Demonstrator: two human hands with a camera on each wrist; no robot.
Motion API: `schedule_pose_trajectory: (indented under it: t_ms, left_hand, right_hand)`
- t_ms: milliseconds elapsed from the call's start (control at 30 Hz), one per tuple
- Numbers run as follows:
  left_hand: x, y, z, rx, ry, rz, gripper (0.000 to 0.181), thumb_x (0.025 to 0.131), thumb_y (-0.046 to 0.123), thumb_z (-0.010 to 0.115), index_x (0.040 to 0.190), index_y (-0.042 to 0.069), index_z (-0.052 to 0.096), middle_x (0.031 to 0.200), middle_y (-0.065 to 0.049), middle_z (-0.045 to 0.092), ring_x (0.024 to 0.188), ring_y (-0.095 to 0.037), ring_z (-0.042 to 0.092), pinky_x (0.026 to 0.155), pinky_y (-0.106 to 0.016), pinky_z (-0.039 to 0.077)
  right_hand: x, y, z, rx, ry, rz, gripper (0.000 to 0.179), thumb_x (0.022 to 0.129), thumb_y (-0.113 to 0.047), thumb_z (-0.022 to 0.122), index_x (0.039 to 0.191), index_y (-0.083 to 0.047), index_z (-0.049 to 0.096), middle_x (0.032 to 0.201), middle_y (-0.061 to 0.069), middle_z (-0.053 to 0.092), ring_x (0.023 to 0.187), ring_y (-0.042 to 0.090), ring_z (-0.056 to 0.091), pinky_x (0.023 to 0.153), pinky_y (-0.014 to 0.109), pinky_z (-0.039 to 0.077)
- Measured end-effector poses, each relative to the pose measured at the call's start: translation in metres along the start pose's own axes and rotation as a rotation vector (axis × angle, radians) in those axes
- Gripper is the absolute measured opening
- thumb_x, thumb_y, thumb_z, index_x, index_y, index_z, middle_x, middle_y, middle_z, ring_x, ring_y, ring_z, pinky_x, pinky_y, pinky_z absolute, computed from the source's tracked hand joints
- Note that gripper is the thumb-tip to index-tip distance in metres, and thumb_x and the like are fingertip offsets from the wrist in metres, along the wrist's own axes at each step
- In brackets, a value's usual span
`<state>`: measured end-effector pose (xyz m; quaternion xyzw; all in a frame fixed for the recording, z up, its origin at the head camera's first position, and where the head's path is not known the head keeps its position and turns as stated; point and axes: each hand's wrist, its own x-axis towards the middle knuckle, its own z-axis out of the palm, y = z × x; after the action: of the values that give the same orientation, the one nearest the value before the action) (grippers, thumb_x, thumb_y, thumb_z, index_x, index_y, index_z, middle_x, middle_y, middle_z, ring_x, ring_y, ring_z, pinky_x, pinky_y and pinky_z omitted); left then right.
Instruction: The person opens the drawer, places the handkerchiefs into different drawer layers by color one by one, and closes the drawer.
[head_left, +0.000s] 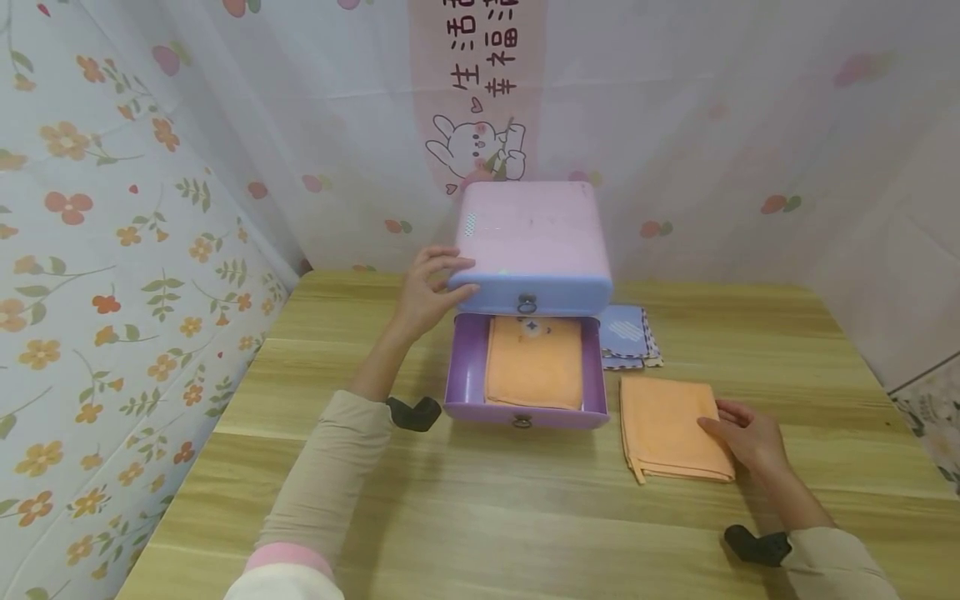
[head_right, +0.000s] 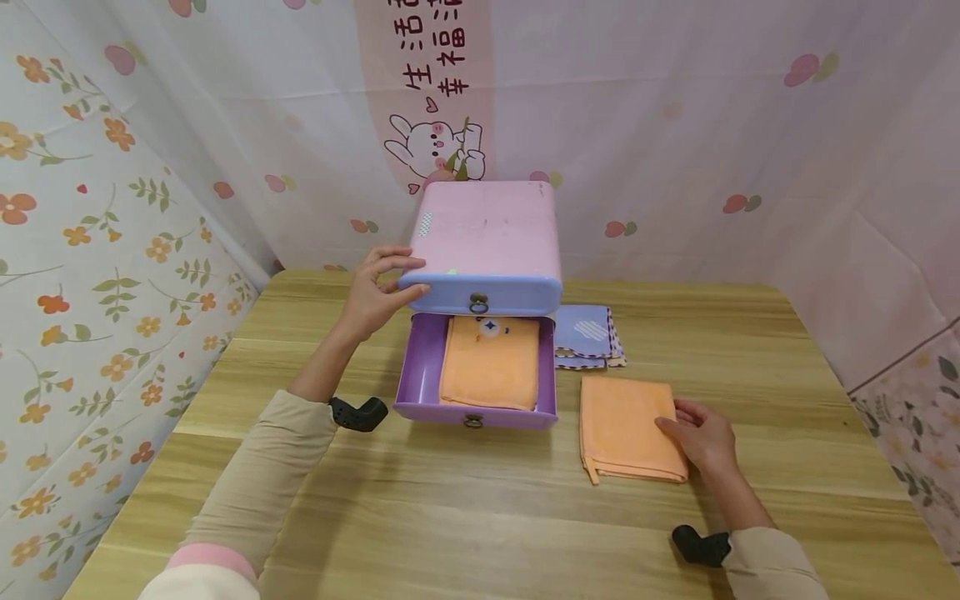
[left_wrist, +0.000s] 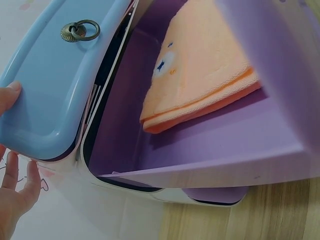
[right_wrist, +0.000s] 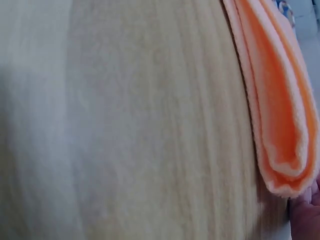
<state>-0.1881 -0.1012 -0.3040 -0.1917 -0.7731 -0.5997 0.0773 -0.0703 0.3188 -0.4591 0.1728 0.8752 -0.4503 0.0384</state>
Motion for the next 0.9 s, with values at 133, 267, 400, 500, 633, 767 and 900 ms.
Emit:
schedule_pose_trajectory:
  t_ms: [133,267,400,500,633,767,900]
  left_hand:
    - [-0.0001,-0.0007,-0.0006,-0.014,0.003,-0.001,0.03,0.073,-0.003,0.068,0.101,-0.01,0.06,0.12,-0.019,0.041,0.114,-0.027,0.038,0.092,-0.041,0.042]
    - [-0.0002,-0.0013,-0.0013,-0.018,0.003,0.003,0.03,0.073,-0.003,0.068,0.1,-0.01,0.06,0.12,-0.019,0.042,0.114,-0.027,0.038,0.092,-0.041,0.041]
    - [-0.0004,-0.0014,-0.0015,-0.016,-0.004,0.003,0.03,0.073,-0.002,0.068,0.101,-0.009,0.06,0.12,-0.019,0.042,0.114,-0.027,0.038,0.092,-0.041,0.041]
    - [-0.0002,-0.0017,-0.0012,-0.02,-0.008,0.003,0.03,0.073,-0.003,0.068,0.101,-0.01,0.06,0.12,-0.018,0.041,0.114,-0.027,0.037,0.092,-0.041,0.041]
    - [0.0002,-0.0023,-0.0006,-0.024,-0.005,0.005,0.03,0.073,-0.003,0.068,0.101,-0.01,0.06,0.119,-0.018,0.042,0.113,-0.026,0.038,0.092,-0.04,0.042]
    - [0.0007,-0.0031,-0.0002,-0.025,-0.006,0.004,0.03,0.073,-0.002,0.069,0.101,-0.009,0.06,0.119,-0.017,0.042,0.113,-0.025,0.038,0.092,-0.039,0.042]
    - [0.0008,-0.0032,-0.0004,-0.018,-0.002,0.004,0.03,0.073,-0.002,0.069,0.1,-0.009,0.06,0.119,-0.016,0.042,0.113,-0.025,0.038,0.092,-0.039,0.042]
  right_hand:
    - [0.0018,0.0001,-0.0004,-0.006,-0.036,0.014,0.07,0.08,-0.037,0.063,0.123,0.013,0.04,0.114,0.03,0.05,0.067,-0.01,0.048,0.055,0.015,0.048]
    - [0.0025,-0.0006,-0.0004,-0.023,-0.071,0.008,0.07,0.081,-0.038,0.062,0.122,0.014,0.04,0.115,0.031,0.048,0.07,-0.006,0.048,0.056,0.016,0.048]
    - [0.0027,-0.0008,0.0,-0.014,-0.092,-0.001,0.067,0.081,-0.033,0.063,0.121,0.016,0.04,0.105,0.026,0.054,0.069,-0.003,0.049,0.055,0.018,0.048]
    - [0.0029,-0.0005,0.0011,0.004,-0.099,-0.001,0.065,0.082,-0.029,0.062,0.122,0.017,0.039,0.095,0.016,0.056,0.068,0.0,0.049,0.055,0.019,0.048]
    - [0.0022,-0.0013,0.0036,0.01,-0.086,-0.004,0.063,0.083,-0.027,0.061,0.122,0.016,0.038,0.091,0.01,0.054,0.068,0.001,0.047,0.055,0.02,0.048]
    - [0.0002,-0.0034,0.0063,0.012,-0.062,-0.017,0.061,0.083,-0.025,0.062,0.12,0.016,0.039,0.097,0.016,0.054,0.069,-0.002,0.044,0.056,0.018,0.047]
    - [-0.0015,-0.0043,0.0071,0.005,-0.052,-0.047,0.056,0.084,-0.023,0.06,0.118,0.017,0.041,0.1,0.02,0.053,0.069,-0.006,0.043,0.057,0.016,0.046]
